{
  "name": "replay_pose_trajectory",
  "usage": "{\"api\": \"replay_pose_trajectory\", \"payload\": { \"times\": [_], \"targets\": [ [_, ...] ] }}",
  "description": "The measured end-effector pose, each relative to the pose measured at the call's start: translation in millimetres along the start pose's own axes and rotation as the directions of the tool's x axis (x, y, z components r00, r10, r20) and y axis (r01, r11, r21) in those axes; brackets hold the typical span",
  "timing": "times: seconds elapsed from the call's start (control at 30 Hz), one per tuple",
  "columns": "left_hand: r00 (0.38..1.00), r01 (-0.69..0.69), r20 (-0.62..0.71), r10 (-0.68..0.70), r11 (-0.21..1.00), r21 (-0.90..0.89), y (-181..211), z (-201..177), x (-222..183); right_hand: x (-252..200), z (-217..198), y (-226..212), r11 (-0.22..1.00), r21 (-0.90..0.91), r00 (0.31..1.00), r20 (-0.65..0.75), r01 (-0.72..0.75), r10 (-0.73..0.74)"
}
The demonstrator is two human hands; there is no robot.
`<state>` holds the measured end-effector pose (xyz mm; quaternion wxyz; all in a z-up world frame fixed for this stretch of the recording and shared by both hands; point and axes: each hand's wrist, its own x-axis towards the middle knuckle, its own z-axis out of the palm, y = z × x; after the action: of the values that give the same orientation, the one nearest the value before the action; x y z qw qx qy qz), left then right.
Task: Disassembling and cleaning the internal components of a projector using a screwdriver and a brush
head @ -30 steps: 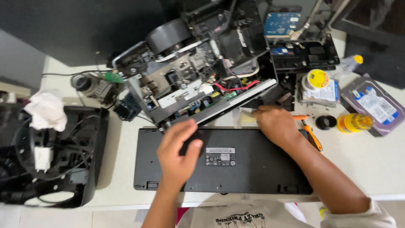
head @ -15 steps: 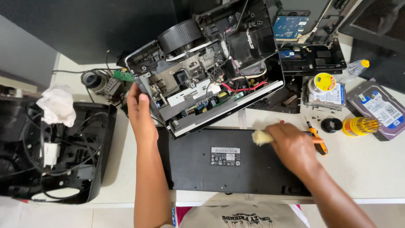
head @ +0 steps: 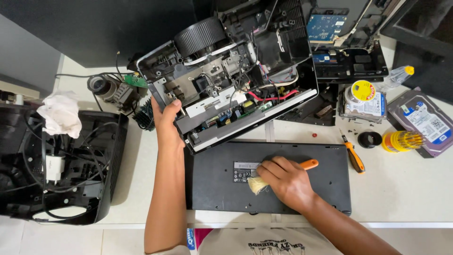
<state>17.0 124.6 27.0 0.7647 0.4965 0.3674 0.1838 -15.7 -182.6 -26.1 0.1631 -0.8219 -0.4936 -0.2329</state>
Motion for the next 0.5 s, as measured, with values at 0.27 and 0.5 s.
{"api": "replay_pose_trajectory", "payload": {
  "times": [0.27, 0.5],
  "targets": [
    [0.894, -0.401, 0.177, 0.412, 0.911, -0.096, -24.6, -14.1, 13.4, 10.6, 27.2, 20.8, 0.998, 0.057, 0.994, -0.107, 0.007, -0.001],
    [0.856, -0.465, 0.218, 0.469, 0.882, -0.072, -24.8, -6.3, 3.3, 16.0, 42.0, 38.1, 0.999, 0.033, 0.99, -0.138, 0.014, -0.009]
  ]
}}
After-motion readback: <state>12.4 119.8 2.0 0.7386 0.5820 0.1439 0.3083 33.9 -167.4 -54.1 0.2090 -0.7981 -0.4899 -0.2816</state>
